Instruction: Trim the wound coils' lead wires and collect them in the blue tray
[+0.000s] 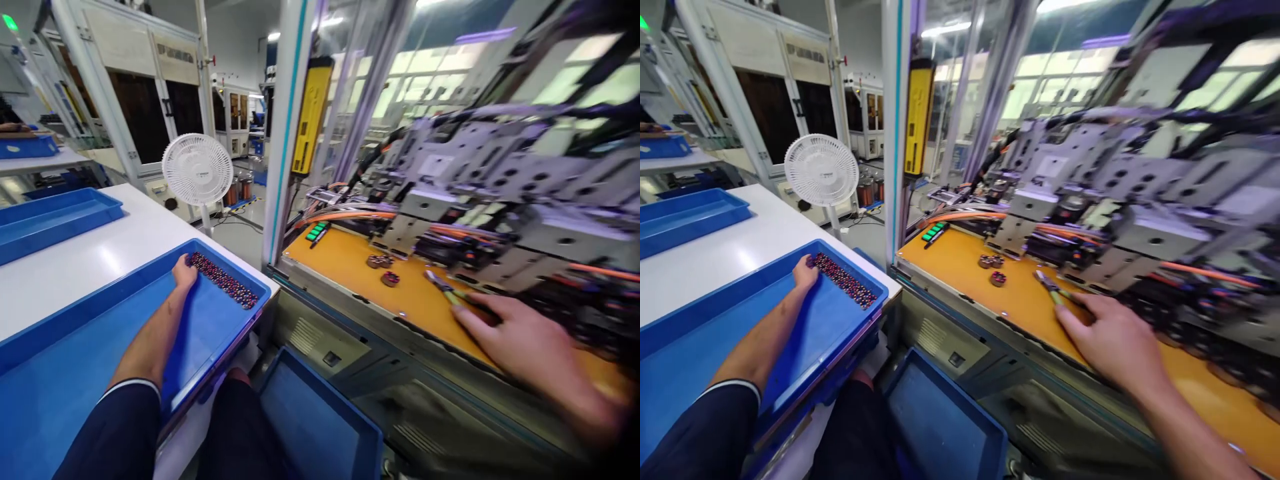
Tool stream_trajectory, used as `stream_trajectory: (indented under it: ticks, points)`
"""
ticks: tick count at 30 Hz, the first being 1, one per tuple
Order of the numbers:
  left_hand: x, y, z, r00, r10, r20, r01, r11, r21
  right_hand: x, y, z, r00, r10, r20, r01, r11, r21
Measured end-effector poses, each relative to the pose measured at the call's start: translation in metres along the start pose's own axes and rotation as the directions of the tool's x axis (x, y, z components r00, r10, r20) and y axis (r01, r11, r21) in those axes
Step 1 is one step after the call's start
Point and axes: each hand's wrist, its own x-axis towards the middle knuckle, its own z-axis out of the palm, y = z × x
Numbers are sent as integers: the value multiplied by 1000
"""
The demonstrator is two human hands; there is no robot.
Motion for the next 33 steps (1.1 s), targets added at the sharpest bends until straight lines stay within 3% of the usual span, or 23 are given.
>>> stream_trajectory:
  ticks: [3,6,8,11,13,15,17,21,25,29,33]
  points:
    - [-15,35,-14,997,76,-32,-77,996,-51,-4,-7,-5,996,51,75,-46,997,-63]
    - [-41,95,-9,970,243,15,-239,962,-135,-5,-13,-6,987,106,123,-93,990,-108]
    - [-69,146,6,909,395,130,-362,905,-223,-5,-17,-7,981,128,149,-109,986,-127]
    - [-126,224,36,745,581,328,-461,803,-377,-8,-25,-15,975,125,181,-101,985,-141]
    - [-166,269,51,658,641,395,-467,758,-455,-12,-31,-23,975,117,188,-89,985,-148]
    - [-198,305,59,617,661,426,-449,741,-499,-16,-35,-30,977,112,181,-85,985,-151]
    - [-218,328,65,608,655,448,-420,745,-518,-18,-37,-34,979,115,169,-92,985,-143]
    - [-222,344,69,635,585,504,-332,796,-506,-18,-35,-35,975,145,167,-129,987,-100]
    - [-200,332,62,724,447,526,-186,860,-475,-13,-32,-27,964,159,211,-151,987,-53]
    - [-192,306,33,782,350,515,-15,837,-547,4,-43,-18,965,114,235,-114,993,-13]
    - [-218,280,-8,766,385,515,110,710,-696,18,-61,-16,972,-20,233,5,998,66]
